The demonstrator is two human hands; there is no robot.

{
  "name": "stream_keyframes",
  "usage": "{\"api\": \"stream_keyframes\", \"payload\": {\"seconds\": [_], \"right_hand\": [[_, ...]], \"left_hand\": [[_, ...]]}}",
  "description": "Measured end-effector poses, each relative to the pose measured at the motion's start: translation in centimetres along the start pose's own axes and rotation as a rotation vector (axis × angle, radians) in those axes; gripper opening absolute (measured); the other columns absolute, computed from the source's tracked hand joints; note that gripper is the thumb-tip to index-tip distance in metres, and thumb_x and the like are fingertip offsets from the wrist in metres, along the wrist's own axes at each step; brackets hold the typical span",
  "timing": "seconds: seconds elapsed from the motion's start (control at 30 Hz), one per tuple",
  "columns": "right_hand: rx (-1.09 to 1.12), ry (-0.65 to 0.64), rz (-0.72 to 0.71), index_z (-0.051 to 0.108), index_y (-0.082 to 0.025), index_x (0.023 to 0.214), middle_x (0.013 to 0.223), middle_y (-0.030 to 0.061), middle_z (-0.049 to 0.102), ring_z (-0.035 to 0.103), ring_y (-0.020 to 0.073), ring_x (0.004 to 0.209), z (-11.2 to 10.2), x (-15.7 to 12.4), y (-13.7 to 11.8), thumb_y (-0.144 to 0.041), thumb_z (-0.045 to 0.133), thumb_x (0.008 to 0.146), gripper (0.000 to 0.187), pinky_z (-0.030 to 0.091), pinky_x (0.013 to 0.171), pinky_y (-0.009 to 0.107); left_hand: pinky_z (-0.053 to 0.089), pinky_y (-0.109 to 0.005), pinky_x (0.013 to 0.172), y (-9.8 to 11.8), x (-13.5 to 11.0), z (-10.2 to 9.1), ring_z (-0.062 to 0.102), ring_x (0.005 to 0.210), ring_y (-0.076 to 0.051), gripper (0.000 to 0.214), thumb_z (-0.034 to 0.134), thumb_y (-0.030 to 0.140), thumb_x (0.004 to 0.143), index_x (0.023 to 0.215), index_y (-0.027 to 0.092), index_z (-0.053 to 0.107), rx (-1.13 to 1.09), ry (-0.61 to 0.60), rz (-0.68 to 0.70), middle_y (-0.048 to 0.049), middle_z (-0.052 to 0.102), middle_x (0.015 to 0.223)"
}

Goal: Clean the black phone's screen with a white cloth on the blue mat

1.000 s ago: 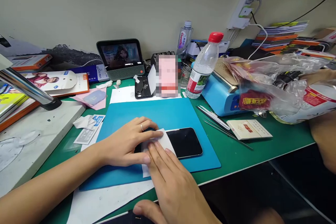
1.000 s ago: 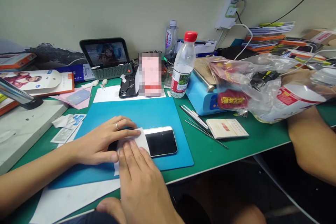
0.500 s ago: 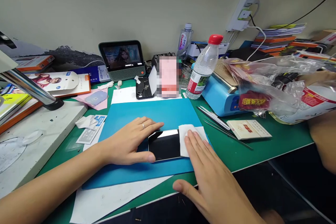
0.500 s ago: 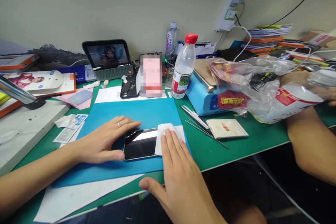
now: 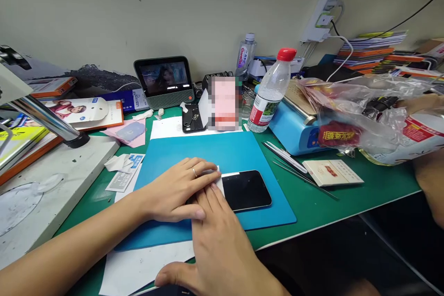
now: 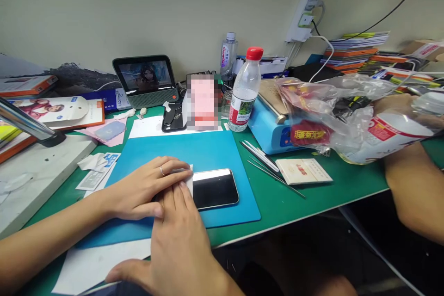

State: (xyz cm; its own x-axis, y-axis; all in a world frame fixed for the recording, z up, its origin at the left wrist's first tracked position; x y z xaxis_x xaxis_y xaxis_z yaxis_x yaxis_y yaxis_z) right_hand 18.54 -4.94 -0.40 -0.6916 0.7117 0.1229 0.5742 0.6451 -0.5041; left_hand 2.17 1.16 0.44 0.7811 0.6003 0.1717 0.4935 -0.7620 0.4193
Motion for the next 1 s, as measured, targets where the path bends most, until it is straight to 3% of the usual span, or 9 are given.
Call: {"api": "stream_keyframes", "payload": {"seconds": [0.1,0.2,0.37,0.53,0.67,0.83,1.0], "right_hand": [[-0.07,-0.023,-0.013,0.031,-0.002,0.161,0.169,0.0251,0.021,0.015,0.04,0.158,0.5,-0.4,0.3,-0.079,0.053,0.088,0.109,0.026,0.127,0.053],[-0.186,0.002,-0.073,0.04,0.003,0.156,0.164,0.0276,0.032,0.03,0.0418,0.153,0.5,-1.5,1.0,-0.077,0.051,0.091,0.104,0.039,0.121,0.052],[-0.393,0.096,-0.13,0.049,0.004,0.151,0.156,0.028,0.045,0.05,0.0413,0.142,-1.2,-5.2,3.0,-0.068,0.054,0.094,0.091,0.053,0.11,0.049],[-0.49,0.159,-0.017,0.035,-0.003,0.16,0.162,0.0212,0.038,0.047,0.0353,0.146,-4.0,-7.8,5.5,-0.057,0.05,0.101,0.082,0.054,0.111,0.047],[-0.498,0.127,0.062,0.037,0.002,0.158,0.162,0.0243,0.037,0.045,0.0378,0.146,-4.4,-6.4,6.0,-0.063,0.043,0.102,0.085,0.054,0.109,0.052],[-0.378,0.026,0.161,0.035,0.006,0.157,0.164,0.029,0.028,0.033,0.044,0.151,-3.4,-3.0,4.5,-0.078,0.044,0.093,0.105,0.042,0.117,0.062],[-0.166,-0.044,0.113,0.025,0.0,0.162,0.168,0.0232,0.022,0.02,0.0382,0.157,-1.9,-1.0,1.7,-0.081,0.049,0.088,0.112,0.031,0.125,0.056]], "left_hand": [[0.038,-0.054,0.108,0.0,0.1,-0.1,0.051,0.128,-0.037,0.086,0.019,0.08,0.098,0.153,0.02,0.046,0.01,-0.017,-0.007,-0.0189,0.054,0.148],[0.039,-0.053,0.106,0.0,0.1,-0.1,0.053,0.124,-0.036,0.083,0.02,0.079,0.099,0.15,0.021,0.05,0.01,-0.025,-0.026,-0.018,0.055,0.146],[0.04,-0.052,0.107,0.0,0.1,0.0,0.053,0.125,-0.035,0.077,0.023,0.076,0.101,0.149,0.023,0.052,0.022,-0.023,-0.029,-0.0172,0.054,0.147],[0.041,-0.051,0.107,0.0,0.1,-0.1,0.054,0.124,-0.034,0.078,0.025,0.076,0.101,0.153,0.021,0.044,-0.009,-0.006,-0.046,-0.0173,0.055,0.145],[0.04,-0.05,0.108,0.1,0.1,-0.1,0.053,0.125,-0.034,0.078,0.025,0.074,0.102,0.154,0.019,0.042,-0.022,0.005,-0.062,-0.0181,0.053,0.147],[0.04,-0.05,0.108,0.1,-0.1,-0.1,0.053,0.126,-0.034,0.079,0.025,0.075,0.101,0.155,0.019,0.039,-0.023,0.015,-0.057,-0.0178,0.055,0.145],[0.039,-0.051,0.11,-0.2,-0.2,0.1,0.052,0.128,-0.034,0.08,0.025,0.074,0.102,0.158,0.017,0.033,-0.04,0.045,-0.042,-0.0185,0.054,0.146]]}}
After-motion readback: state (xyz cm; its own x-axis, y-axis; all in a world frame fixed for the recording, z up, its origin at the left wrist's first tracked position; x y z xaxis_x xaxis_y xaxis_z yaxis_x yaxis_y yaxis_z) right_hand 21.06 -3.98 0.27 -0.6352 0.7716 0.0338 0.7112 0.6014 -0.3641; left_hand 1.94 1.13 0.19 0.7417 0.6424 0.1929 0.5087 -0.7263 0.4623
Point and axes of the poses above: each hand's wrist, its own x-axis towards the middle knuckle, its own z-axis out of the palm, y = z × x, the point moved 2 cm from there along x, towards the middle knuckle
